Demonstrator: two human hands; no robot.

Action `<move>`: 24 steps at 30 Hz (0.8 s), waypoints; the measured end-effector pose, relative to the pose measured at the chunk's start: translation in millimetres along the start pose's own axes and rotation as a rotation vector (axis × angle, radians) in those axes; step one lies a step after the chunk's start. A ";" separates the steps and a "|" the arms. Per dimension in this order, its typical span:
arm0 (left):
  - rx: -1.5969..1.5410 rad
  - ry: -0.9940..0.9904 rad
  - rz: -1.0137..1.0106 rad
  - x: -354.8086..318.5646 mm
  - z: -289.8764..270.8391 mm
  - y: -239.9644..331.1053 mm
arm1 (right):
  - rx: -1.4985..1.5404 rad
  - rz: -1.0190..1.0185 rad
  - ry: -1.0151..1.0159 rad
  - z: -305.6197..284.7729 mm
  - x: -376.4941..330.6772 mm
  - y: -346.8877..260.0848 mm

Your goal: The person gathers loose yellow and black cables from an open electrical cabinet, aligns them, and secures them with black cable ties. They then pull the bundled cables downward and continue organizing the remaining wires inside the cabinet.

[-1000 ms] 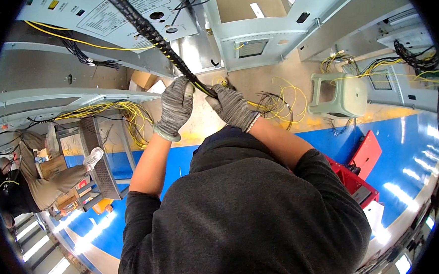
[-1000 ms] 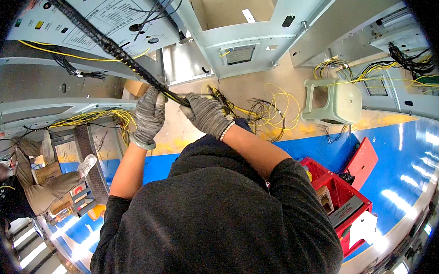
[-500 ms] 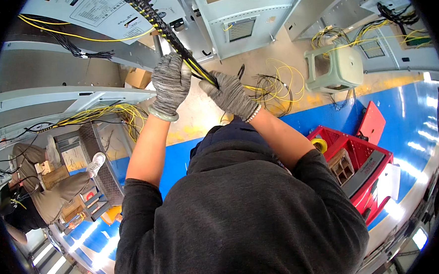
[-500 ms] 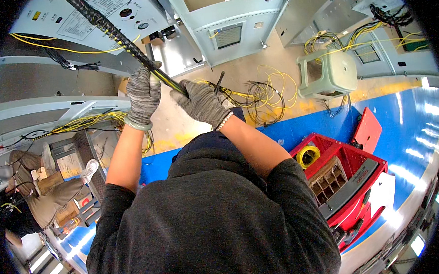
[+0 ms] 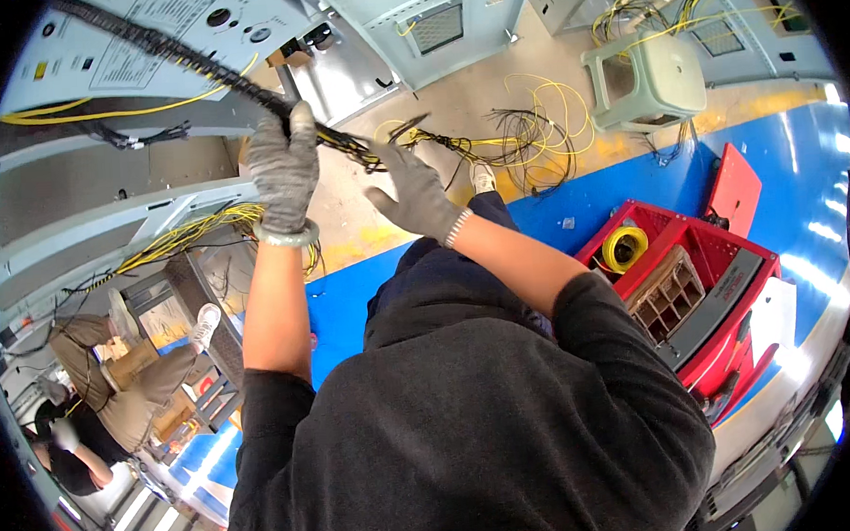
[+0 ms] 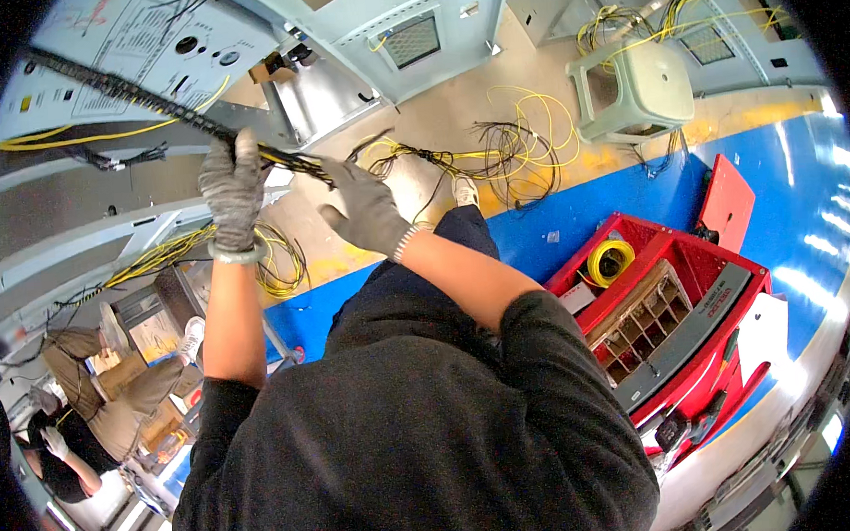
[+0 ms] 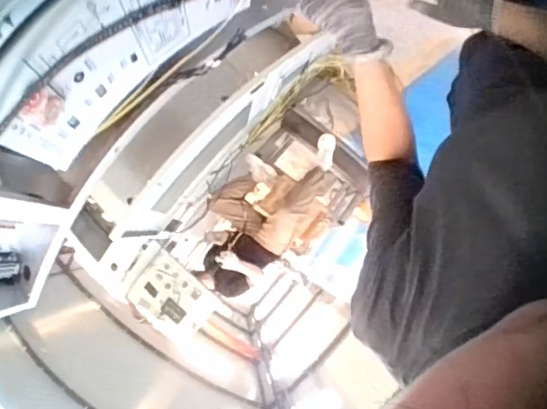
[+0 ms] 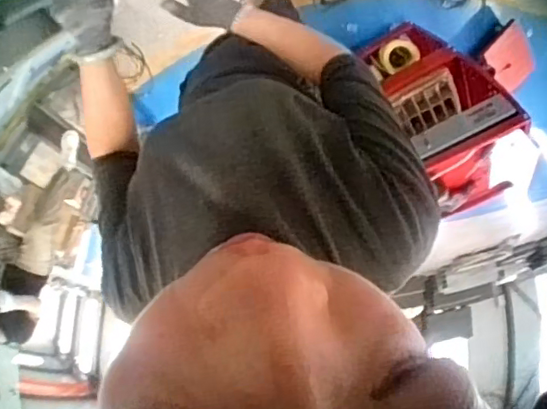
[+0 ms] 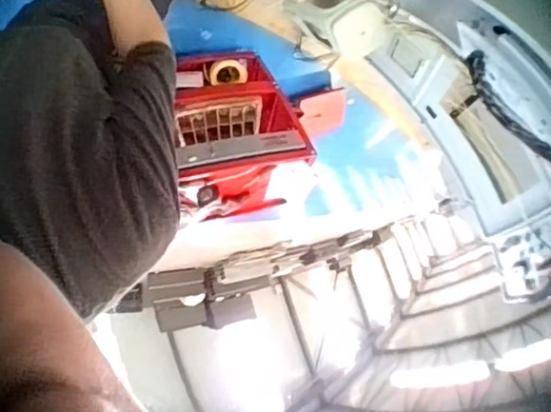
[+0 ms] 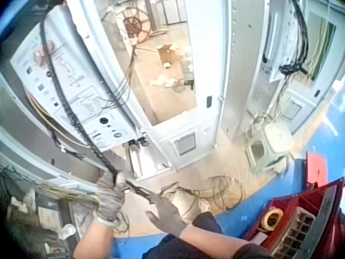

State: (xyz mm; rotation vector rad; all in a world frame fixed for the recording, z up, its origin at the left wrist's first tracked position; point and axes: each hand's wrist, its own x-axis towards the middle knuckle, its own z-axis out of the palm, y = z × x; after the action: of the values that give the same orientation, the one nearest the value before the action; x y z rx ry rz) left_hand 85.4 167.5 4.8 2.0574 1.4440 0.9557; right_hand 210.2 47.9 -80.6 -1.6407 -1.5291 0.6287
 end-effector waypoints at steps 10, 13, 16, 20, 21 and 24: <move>-0.333 0.082 -0.337 -31.4 -11.0 52.1 | -0.174 0.607 -0.194 72.4 -40.9 195.9; -0.229 0.120 -0.251 -46.9 -14.5 71.6 | -0.006 0.576 -0.342 86.7 -16.3 225.1; -0.176 0.067 -0.219 -50.6 -22.9 77.6 | -0.192 0.353 -0.512 87.7 -19.5 240.1; -0.108 0.079 -0.191 -45.1 -24.8 52.4 | -0.283 0.349 -0.652 61.1 -56.8 247.0; -0.108 0.098 -0.197 -40.0 -21.1 47.5 | -0.461 0.095 -0.567 46.2 -69.7 247.7; -0.123 -0.035 -0.362 -13.7 -26.1 -4.2 | -0.381 -0.051 -0.588 -20.9 -81.2 197.5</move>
State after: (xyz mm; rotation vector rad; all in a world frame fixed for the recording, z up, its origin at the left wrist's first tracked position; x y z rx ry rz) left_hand 60.2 155.4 15.2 1.6421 1.6236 0.8297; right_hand 330.1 -28.0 -241.5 -1.7770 -2.2174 0.8865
